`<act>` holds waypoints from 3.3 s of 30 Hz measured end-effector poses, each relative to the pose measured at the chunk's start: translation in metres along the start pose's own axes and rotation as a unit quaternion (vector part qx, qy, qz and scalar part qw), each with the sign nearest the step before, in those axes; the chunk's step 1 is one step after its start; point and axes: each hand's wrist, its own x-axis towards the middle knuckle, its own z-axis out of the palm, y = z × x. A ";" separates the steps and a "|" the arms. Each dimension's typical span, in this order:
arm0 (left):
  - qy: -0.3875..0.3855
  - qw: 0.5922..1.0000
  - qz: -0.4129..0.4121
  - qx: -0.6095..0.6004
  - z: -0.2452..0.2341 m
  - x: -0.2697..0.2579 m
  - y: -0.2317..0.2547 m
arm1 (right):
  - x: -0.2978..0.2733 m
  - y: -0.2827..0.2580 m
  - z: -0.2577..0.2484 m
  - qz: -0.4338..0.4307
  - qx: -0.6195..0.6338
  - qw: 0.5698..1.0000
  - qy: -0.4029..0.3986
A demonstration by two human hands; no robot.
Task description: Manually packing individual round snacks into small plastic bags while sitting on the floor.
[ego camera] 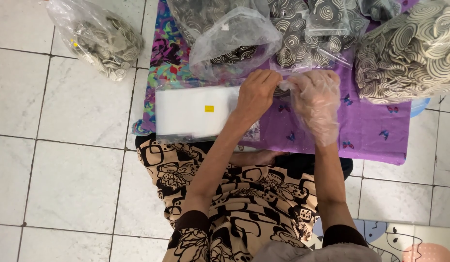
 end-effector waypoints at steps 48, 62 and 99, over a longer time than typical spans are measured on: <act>-0.145 0.983 -0.069 0.094 -0.013 0.058 0.011 | -0.071 0.032 0.039 0.420 0.893 0.144 0.075; 0.154 0.434 -0.572 -0.679 0.052 0.110 -0.003 | -0.087 0.046 0.055 0.206 0.884 -0.413 0.081; -0.202 0.958 -0.114 0.170 -0.040 -0.015 0.024 | -0.110 0.065 0.092 0.095 0.743 -0.607 0.263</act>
